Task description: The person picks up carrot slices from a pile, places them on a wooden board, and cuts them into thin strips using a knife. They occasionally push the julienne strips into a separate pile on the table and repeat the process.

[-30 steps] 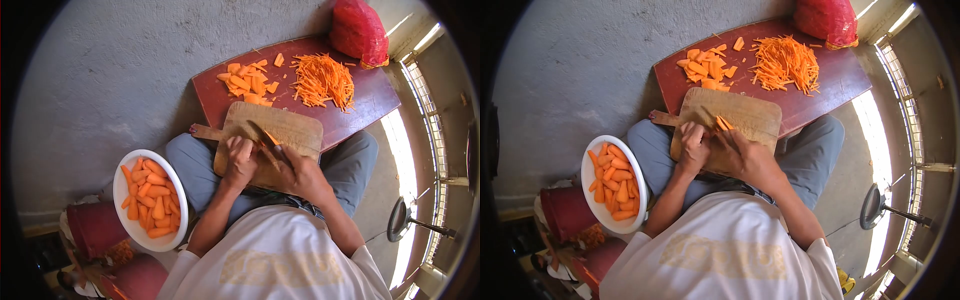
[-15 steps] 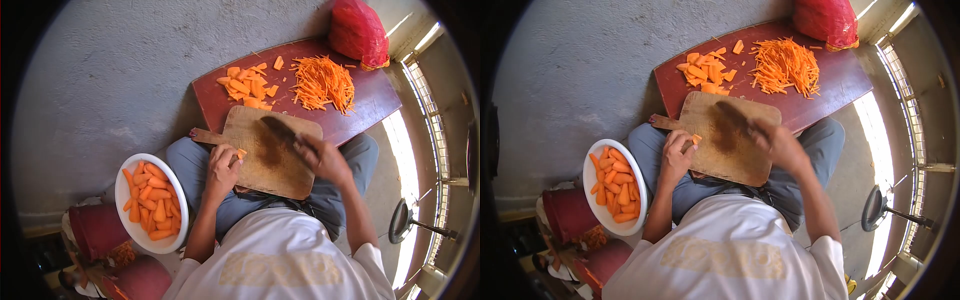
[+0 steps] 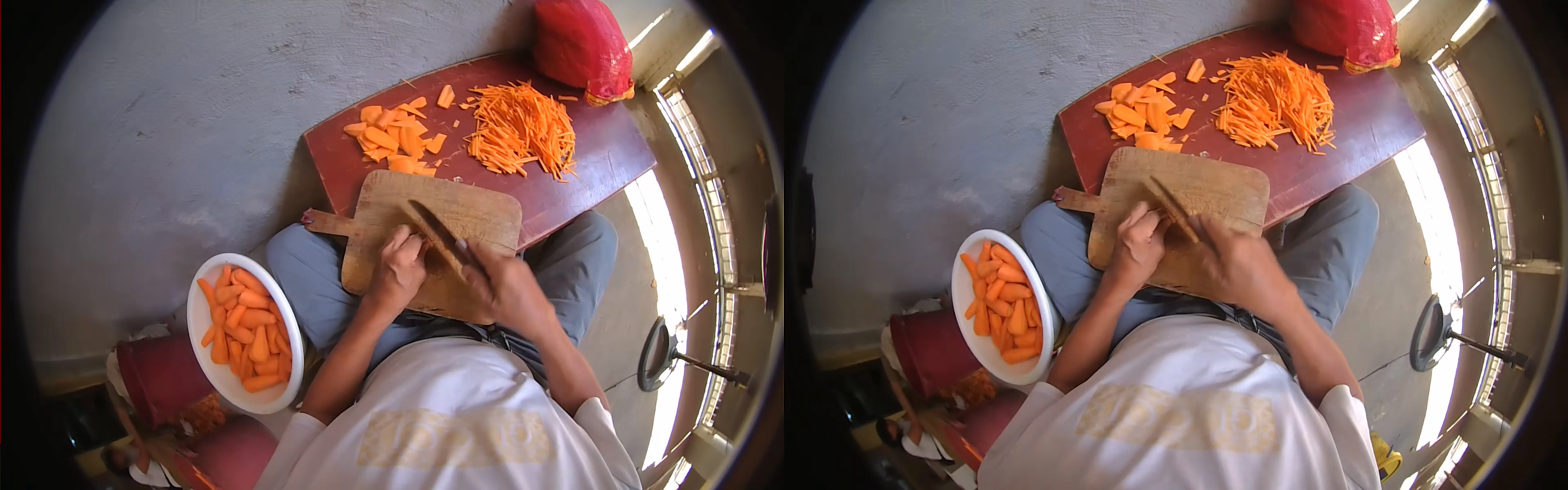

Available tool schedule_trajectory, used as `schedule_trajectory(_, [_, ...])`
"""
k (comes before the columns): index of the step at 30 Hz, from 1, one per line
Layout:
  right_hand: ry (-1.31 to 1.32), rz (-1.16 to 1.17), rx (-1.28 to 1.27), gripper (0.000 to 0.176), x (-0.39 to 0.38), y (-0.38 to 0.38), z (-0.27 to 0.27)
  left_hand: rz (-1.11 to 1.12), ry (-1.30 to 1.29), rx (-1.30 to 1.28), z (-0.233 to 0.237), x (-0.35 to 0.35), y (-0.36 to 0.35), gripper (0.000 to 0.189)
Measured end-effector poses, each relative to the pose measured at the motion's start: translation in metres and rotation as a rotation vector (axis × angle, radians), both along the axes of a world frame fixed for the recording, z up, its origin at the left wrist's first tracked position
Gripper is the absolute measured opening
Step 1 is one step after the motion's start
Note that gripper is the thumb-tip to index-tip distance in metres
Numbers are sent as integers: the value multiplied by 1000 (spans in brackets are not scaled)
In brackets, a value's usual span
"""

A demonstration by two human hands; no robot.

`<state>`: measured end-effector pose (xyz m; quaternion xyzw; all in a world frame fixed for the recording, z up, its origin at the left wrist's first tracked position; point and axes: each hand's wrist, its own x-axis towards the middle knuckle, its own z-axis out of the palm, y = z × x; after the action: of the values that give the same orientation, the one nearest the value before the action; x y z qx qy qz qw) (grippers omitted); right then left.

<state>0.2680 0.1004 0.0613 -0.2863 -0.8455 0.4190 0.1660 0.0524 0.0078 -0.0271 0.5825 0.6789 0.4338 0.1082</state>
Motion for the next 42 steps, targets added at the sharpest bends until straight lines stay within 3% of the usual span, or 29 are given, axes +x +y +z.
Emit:
schedule_trajectory(5, [-73, -5, -112, 46, 9, -32, 8, 16, 14, 10, 4, -1, -1, 17])
schedule_trajectory(7, [-124, 7, -46, 47, 12, -37, 8, 13, -32, 32, 14, 1, -1, 17])
schedule_trajectory(11, [-166, 16, 4, 49, 10, -41, 9, 12, 138, -5, 8, -10, -10, 18])
schedule_trajectory(14, [-49, 45, 39, 47, -8, -31, -7, -27, 147, -26, 6, -12, -13, 14])
schedule_trajectory(19, [-142, 40, 23, 44, -18, -25, 1, -33, 121, 76, 3, -10, -9, 12])
schedule_trajectory(28, [-86, 73, 57, 44, -29, -20, 0, -45, 106, 85, -10, -13, -16, 24])
schedule_trajectory(35, [-18, 62, 57, 43, -38, -18, -17, -61, 92, 117, -5, -15, -15, 16])
schedule_trajectory(38, [-109, 28, -54, 44, -34, -25, 3, -33, 60, 138, 0, -12, -15, 14])
schedule_trajectory(42, [-128, 20, -9, 43, -36, -27, -12, -7, 81, 84, -1, -11, -15, 13])
